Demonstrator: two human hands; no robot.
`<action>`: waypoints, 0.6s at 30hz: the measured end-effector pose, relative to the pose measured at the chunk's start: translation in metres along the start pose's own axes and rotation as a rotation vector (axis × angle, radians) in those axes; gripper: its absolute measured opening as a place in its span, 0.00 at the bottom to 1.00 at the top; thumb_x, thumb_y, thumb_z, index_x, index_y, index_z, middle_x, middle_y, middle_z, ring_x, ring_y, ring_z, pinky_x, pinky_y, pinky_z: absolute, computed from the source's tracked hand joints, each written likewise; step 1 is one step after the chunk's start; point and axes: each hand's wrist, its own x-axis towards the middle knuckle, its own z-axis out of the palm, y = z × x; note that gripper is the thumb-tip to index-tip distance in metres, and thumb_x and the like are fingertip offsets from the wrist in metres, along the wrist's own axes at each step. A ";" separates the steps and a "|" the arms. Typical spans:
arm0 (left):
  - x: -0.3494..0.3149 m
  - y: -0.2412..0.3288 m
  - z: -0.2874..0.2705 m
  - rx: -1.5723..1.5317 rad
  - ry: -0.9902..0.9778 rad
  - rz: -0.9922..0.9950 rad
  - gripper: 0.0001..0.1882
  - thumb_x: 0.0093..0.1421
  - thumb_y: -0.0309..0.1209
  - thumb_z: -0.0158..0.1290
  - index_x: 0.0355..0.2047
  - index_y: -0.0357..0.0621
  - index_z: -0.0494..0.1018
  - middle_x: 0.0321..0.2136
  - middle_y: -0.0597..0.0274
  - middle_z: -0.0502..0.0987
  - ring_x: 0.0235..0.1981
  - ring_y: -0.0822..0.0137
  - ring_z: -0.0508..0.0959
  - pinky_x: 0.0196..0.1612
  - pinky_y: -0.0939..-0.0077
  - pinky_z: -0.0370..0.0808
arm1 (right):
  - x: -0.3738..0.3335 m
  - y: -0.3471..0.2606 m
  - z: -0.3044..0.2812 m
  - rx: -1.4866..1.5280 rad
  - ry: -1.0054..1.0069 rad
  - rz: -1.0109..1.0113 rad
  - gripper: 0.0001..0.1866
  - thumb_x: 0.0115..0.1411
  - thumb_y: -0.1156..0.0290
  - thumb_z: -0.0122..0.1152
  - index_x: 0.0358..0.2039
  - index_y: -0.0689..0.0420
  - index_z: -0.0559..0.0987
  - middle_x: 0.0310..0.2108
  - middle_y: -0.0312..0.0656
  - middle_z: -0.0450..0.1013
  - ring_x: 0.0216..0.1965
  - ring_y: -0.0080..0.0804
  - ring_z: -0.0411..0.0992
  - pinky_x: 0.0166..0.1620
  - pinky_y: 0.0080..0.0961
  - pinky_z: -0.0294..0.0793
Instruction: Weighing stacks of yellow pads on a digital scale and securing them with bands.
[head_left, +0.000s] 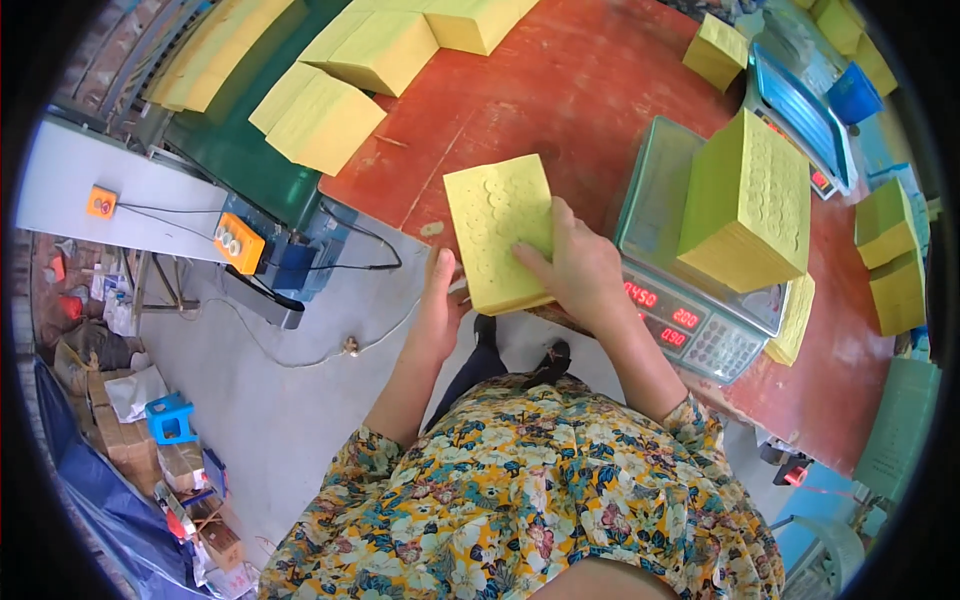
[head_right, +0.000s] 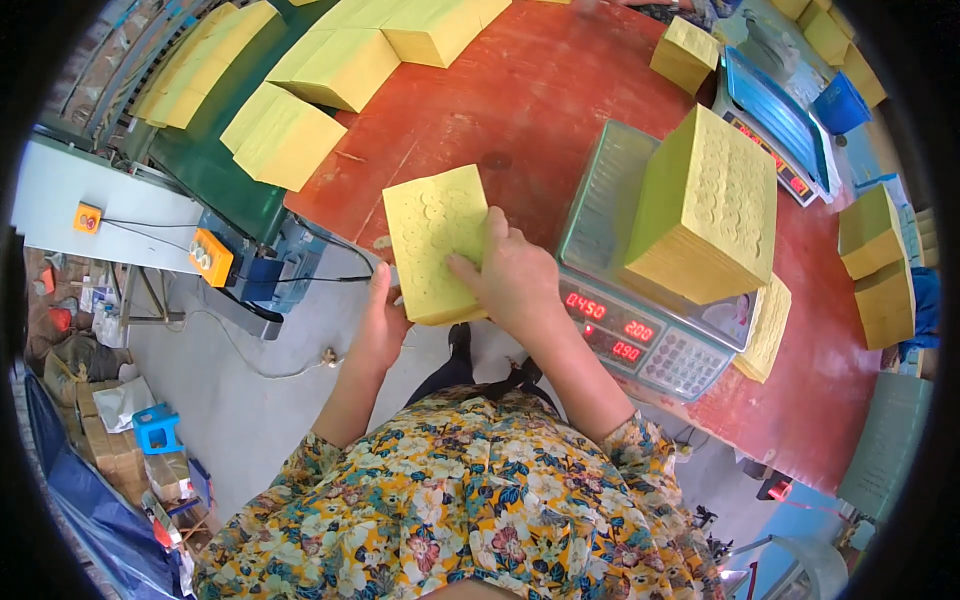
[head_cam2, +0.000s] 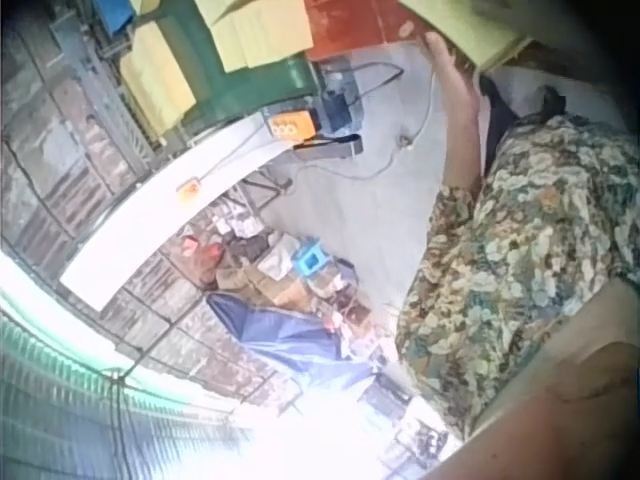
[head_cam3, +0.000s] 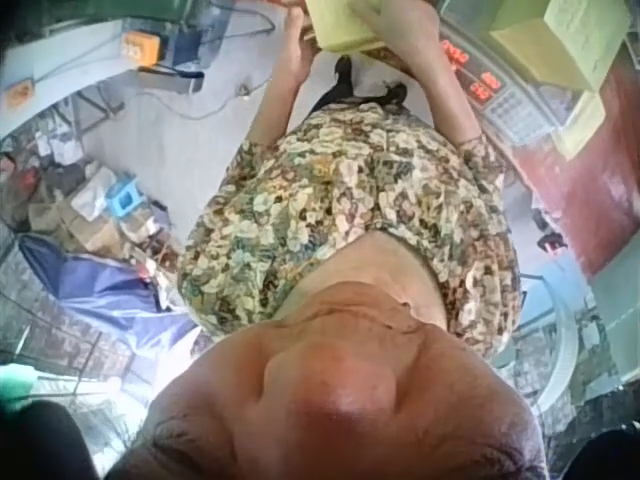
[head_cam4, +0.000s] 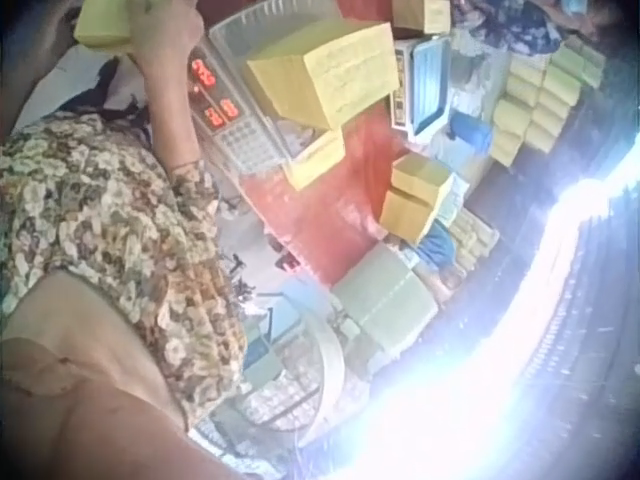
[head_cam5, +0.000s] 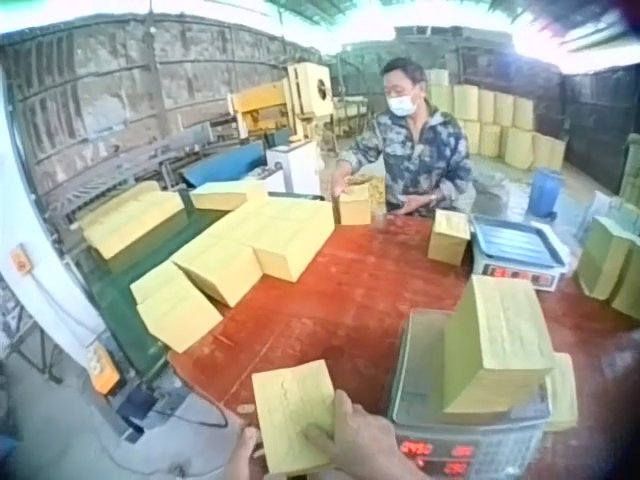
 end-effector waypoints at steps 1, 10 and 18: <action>0.002 0.004 0.000 0.007 0.000 -0.003 0.42 0.65 0.61 0.42 0.67 0.42 0.51 0.57 0.52 0.68 0.59 0.57 0.69 0.60 0.60 0.65 | 0.001 -0.002 0.002 0.001 -0.034 0.003 0.42 0.55 0.47 0.62 0.58 0.67 0.61 0.37 0.58 0.76 0.38 0.55 0.77 0.39 0.42 0.77; 0.015 -0.010 -0.029 0.683 -0.244 0.430 0.26 0.69 0.41 0.47 0.61 0.38 0.62 0.58 0.54 0.68 0.61 0.60 0.67 0.61 0.69 0.65 | -0.020 0.014 0.012 0.364 0.071 -0.006 0.40 0.57 0.50 0.63 0.60 0.66 0.63 0.43 0.63 0.74 0.45 0.58 0.75 0.47 0.42 0.75; 0.038 -0.013 -0.055 -0.231 -0.131 0.001 0.25 0.69 0.42 0.41 0.60 0.40 0.64 0.57 0.52 0.69 0.58 0.58 0.70 0.60 0.64 0.67 | -0.062 0.039 0.054 0.544 -0.133 0.199 0.28 0.66 0.52 0.52 0.52 0.68 0.71 0.45 0.63 0.74 0.47 0.59 0.74 0.48 0.43 0.74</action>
